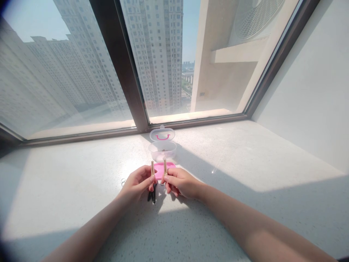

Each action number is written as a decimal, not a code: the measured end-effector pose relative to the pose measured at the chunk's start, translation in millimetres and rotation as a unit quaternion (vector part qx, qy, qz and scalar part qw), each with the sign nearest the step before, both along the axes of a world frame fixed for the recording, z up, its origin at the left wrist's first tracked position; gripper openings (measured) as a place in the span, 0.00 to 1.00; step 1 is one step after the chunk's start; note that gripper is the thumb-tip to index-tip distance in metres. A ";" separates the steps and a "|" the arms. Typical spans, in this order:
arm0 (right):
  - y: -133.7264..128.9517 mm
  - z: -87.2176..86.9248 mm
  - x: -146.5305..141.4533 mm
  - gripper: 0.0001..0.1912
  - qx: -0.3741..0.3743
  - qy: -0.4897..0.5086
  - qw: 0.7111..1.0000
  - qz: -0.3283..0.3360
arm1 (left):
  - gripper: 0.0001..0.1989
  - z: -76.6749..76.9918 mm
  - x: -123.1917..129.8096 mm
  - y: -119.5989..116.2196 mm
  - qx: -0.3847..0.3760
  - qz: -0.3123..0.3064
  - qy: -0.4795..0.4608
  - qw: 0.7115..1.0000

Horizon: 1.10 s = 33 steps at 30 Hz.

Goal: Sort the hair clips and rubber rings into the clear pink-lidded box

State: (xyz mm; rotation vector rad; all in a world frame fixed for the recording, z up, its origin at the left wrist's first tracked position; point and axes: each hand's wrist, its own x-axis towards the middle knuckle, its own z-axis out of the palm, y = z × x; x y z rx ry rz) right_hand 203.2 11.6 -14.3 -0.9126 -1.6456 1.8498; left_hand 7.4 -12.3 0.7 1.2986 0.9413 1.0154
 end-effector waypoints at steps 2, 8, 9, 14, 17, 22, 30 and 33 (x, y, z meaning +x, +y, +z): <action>-0.9 1.2 -0.7 0.12 0.001 0.004 1.000 0.002 | 0.12 1.0 0.1 -0.1 -0.003 -0.004 0.002 1.000; -2.6 5.2 -2.5 0.13 0.004 0.016 1.000 0.012 | 0.13 1.3 0.0 0.5 -0.008 -0.009 -0.001 1.000; -2.7 6.3 -2.7 0.12 0.001 0.014 1.000 0.014 | 0.13 0.8 -0.1 0.6 -0.009 -0.010 -0.002 1.000; -2.5 8.3 -3.3 0.12 0.009 -0.018 1.000 0.011 | 0.12 -1.2 -0.7 0.5 -0.003 -0.011 -0.013 1.000; -1.8 5.0 -3.5 0.13 0.018 -0.017 1.000 0.009 | 0.12 -1.4 -0.8 0.6 0.003 -0.012 -0.020 1.000; -1.5 1.7 -4.4 0.14 0.019 0.004 1.000 0.012 | 0.12 -2.3 -0.8 1.9 0.012 -0.013 -0.017 1.000; -0.5 2.8 -4.2 0.14 0.024 -0.002 1.000 0.011 | 0.11 -5.0 -2.2 3.3 0.022 -0.016 -0.016 0.999; -0.1 3.4 -3.9 0.13 0.022 -0.001 1.000 0.016 | 0.11 -6.6 -2.9 4.4 0.025 -0.010 -0.010 1.000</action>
